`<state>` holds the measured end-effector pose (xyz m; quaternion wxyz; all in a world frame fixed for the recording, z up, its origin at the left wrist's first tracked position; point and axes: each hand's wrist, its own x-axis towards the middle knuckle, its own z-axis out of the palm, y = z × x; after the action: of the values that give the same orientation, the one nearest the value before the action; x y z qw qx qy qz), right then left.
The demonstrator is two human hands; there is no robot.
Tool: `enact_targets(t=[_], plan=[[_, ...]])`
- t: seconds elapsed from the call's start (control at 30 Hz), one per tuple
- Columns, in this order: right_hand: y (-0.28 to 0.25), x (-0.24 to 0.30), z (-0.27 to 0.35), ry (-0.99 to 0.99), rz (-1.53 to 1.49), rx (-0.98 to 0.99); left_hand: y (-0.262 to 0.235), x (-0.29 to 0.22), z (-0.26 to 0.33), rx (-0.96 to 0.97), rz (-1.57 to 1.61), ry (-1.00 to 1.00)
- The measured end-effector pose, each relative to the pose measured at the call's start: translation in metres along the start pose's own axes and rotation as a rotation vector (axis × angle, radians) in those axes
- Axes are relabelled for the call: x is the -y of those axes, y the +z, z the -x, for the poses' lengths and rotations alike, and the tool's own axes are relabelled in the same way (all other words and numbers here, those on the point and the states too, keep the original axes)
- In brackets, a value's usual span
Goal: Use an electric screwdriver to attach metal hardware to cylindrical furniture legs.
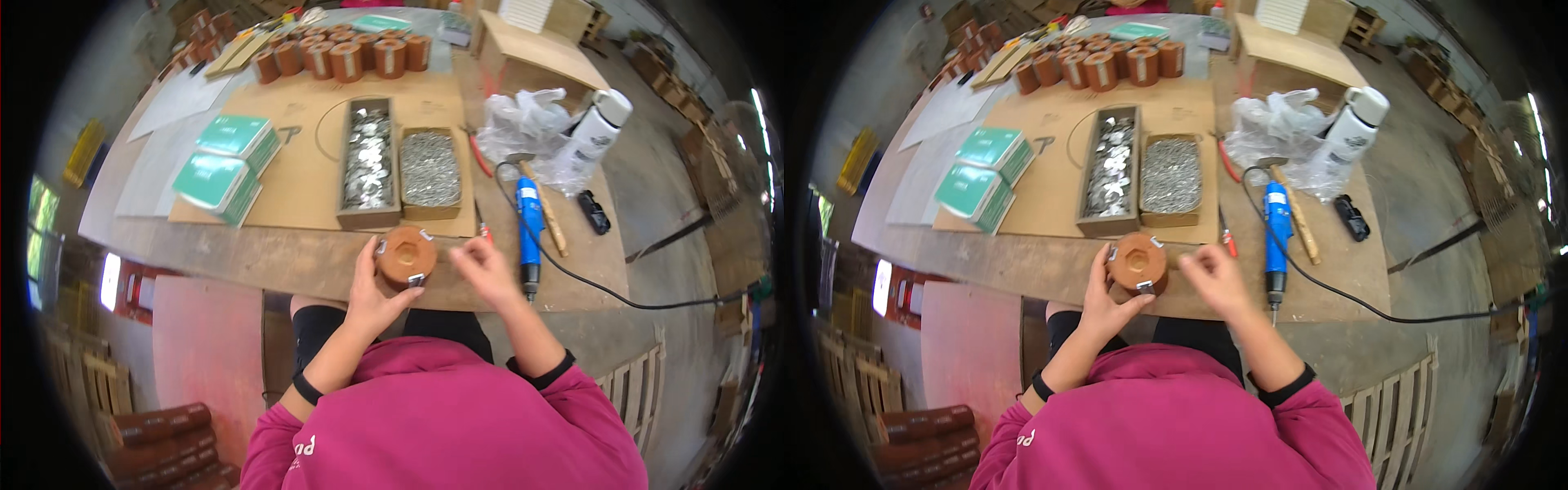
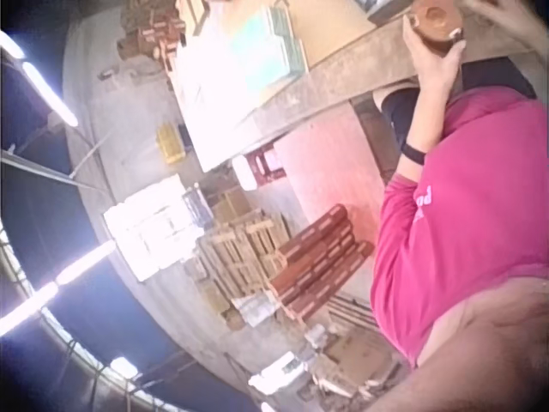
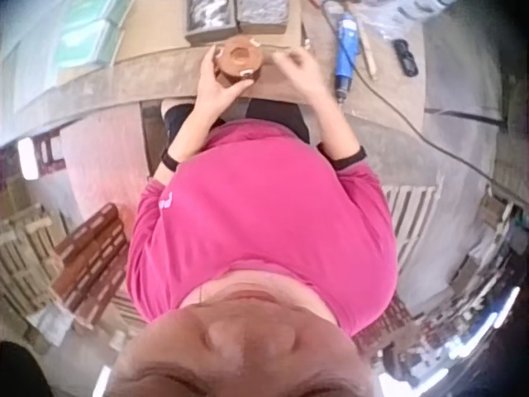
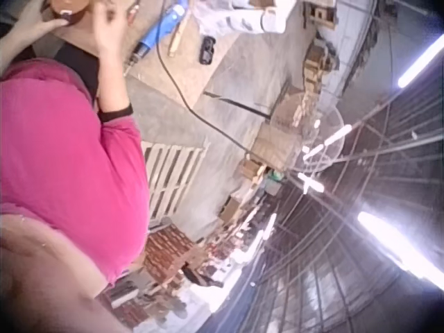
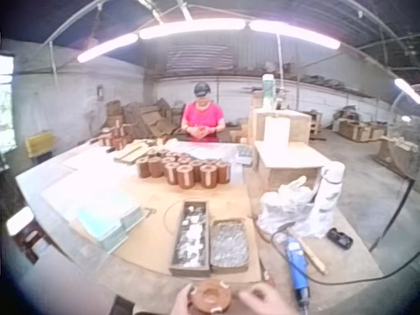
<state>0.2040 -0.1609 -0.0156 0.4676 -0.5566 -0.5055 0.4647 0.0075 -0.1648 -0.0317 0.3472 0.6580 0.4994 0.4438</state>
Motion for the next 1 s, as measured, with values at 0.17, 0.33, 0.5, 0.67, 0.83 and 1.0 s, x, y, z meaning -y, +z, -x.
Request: enact_targets(t=[0.17,0.33,0.5,0.67,0.83,1.0], plan=[[-0.053,-0.013,-0.003,-0.177,0.974,-0.332,-0.008,-0.008,0.001,0.070,0.163,-0.068],[-0.063,-0.017,0.002,-0.121,1.081,-0.406,-0.007,-0.017,-0.004,0.074,0.591,-0.228],[-0.077,-0.022,-0.006,-0.135,1.092,-0.474,-0.005,-0.020,-0.006,0.104,0.577,-0.199],[-0.079,-0.015,-0.022,0.095,0.968,-0.499,-0.002,-0.010,-0.005,0.093,0.567,-0.249],[-0.076,-0.023,-0.025,0.091,1.093,-0.545,0.003,-0.003,-0.005,0.082,0.380,-0.199],[-0.081,-0.035,-0.037,0.249,1.118,-0.496,0.001,-0.001,-0.009,0.095,0.337,-0.151]])
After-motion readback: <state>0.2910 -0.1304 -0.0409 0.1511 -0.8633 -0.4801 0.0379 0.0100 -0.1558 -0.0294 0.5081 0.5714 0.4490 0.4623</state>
